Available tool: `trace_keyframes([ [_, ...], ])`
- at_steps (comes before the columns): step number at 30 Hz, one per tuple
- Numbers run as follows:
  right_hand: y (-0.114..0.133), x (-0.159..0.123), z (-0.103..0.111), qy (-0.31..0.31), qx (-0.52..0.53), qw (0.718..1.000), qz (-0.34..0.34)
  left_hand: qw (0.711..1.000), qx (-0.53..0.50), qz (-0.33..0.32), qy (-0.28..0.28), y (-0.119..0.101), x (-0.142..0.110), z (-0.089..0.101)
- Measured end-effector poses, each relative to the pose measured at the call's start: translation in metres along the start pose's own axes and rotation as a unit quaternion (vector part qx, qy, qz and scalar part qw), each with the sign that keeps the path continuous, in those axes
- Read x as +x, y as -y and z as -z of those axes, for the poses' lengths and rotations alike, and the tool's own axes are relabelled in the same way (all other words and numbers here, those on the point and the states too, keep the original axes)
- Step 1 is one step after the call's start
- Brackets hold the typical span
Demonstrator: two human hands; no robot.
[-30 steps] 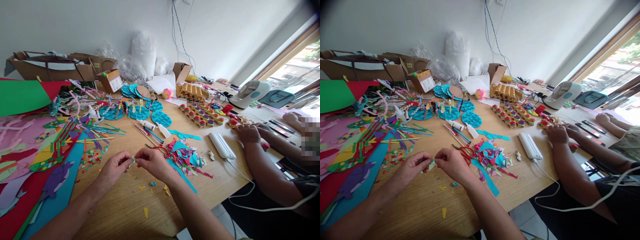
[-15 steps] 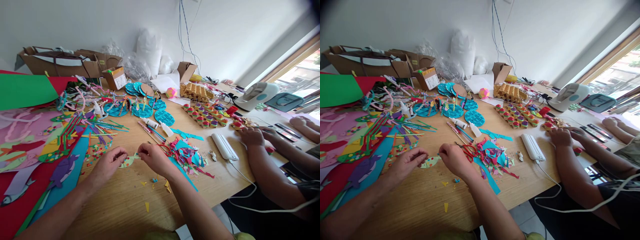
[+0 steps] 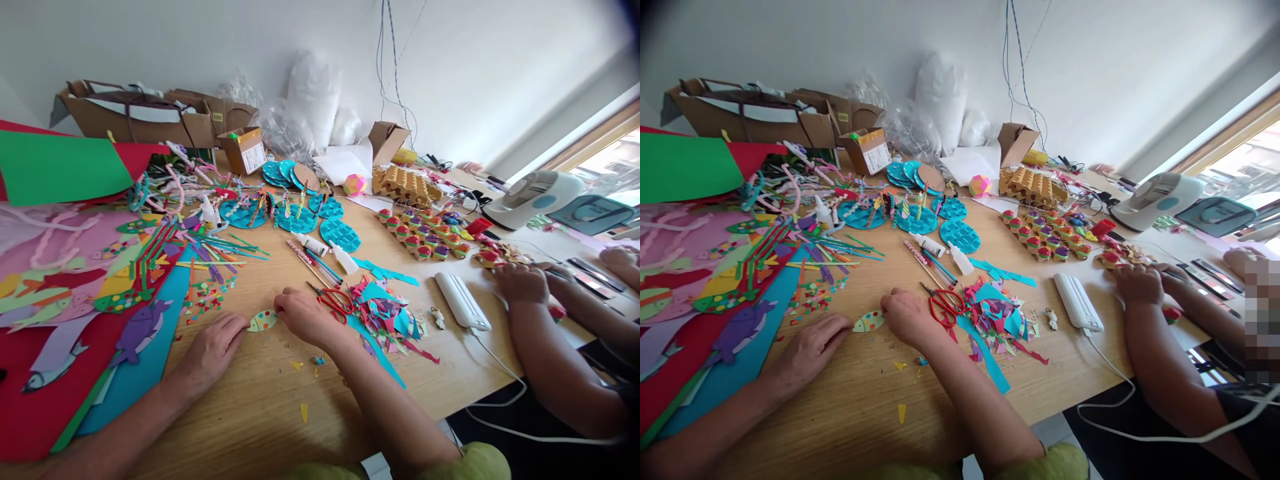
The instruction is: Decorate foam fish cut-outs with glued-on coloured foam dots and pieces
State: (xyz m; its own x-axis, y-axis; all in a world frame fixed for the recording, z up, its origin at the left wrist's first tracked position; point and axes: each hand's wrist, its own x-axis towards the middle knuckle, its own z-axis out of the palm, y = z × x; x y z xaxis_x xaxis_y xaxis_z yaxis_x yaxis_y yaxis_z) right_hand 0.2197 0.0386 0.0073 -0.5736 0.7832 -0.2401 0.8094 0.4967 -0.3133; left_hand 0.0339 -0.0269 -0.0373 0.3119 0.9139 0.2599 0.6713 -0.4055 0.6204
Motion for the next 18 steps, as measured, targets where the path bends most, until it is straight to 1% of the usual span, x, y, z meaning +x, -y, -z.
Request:
trace_keyframes([
  [3, 0.0026, -0.0016, 0.0021, 0.019, -0.010, 1.000, 0.000, 0.999, 0.023, -0.036, -0.019, 0.0024, -0.0009, -0.0019],
  [7, 0.0052, -0.0040, 0.0029, 0.031, -0.015, 0.999, 0.002, 0.997, 0.051, -0.060, -0.018, 0.0042, -0.0011, -0.0035],
  [13, 0.0070, -0.0027, -0.0007, 0.032, -0.018, 0.999, 0.010, 0.995, 0.067, -0.073, -0.029, 0.0060, -0.0025, -0.0055],
  [18, 0.0078, -0.0015, -0.0034, 0.029, -0.025, 0.999, 0.008, 0.994, 0.075, -0.073, -0.023, 0.0058, -0.0031, -0.0051],
])
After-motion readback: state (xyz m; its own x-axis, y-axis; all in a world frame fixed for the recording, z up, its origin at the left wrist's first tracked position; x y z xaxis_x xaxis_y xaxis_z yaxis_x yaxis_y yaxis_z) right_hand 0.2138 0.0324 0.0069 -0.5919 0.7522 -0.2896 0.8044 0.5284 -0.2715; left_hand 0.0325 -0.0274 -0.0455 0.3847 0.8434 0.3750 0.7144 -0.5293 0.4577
